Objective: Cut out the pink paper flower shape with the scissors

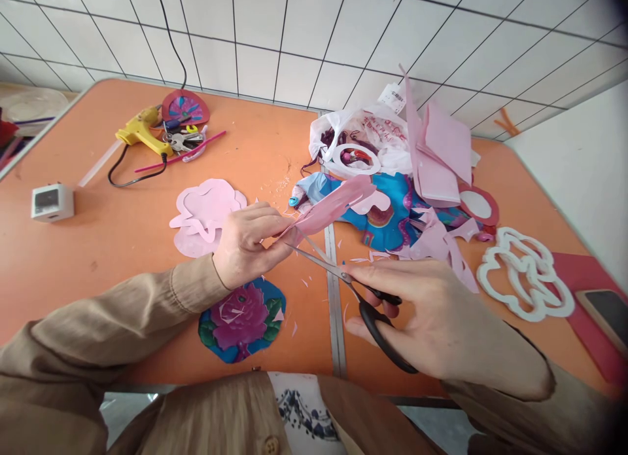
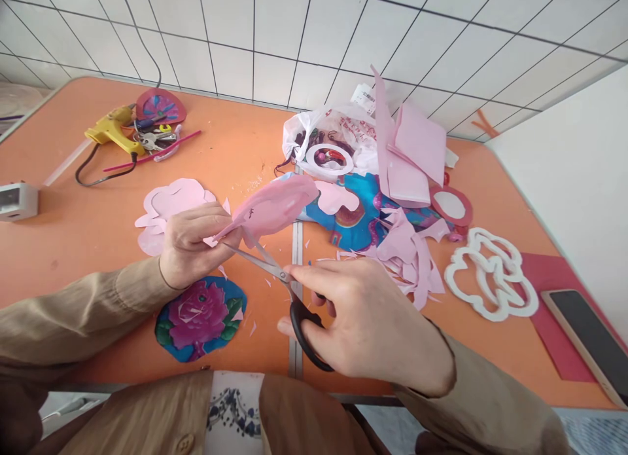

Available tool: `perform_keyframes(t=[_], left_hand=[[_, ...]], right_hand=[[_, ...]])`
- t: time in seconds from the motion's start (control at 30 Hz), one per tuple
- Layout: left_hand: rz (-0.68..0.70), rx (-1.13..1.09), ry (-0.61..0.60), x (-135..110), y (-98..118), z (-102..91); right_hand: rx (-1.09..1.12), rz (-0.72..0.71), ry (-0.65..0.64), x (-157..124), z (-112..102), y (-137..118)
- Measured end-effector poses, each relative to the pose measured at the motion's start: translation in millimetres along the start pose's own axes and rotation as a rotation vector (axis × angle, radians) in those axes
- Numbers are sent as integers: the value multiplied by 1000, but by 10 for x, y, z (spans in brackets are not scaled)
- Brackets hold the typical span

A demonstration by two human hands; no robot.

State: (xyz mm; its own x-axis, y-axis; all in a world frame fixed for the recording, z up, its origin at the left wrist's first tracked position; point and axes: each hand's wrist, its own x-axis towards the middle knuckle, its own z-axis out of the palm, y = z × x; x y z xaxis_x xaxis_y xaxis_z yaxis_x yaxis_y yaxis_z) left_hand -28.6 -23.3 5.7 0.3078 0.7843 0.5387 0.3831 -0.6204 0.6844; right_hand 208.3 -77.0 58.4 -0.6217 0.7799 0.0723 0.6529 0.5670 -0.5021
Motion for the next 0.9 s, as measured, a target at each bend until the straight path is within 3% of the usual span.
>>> perform_keyframes(t=[0.2,0.3,0.53,0.9], left_hand=[[289,117,81,2,-114,9],[311,84,81,-1,-123,14],[-98,-199,-27,-30,-7,15],[-388,-599,-194,-14,-78,47]], right_hand=[[1,-3,-2,-6,20,25],[-14,-13,14,-16,46,40],[-85,-13,33,-5,47,45],[43,-1,-75,18,-126,90]])
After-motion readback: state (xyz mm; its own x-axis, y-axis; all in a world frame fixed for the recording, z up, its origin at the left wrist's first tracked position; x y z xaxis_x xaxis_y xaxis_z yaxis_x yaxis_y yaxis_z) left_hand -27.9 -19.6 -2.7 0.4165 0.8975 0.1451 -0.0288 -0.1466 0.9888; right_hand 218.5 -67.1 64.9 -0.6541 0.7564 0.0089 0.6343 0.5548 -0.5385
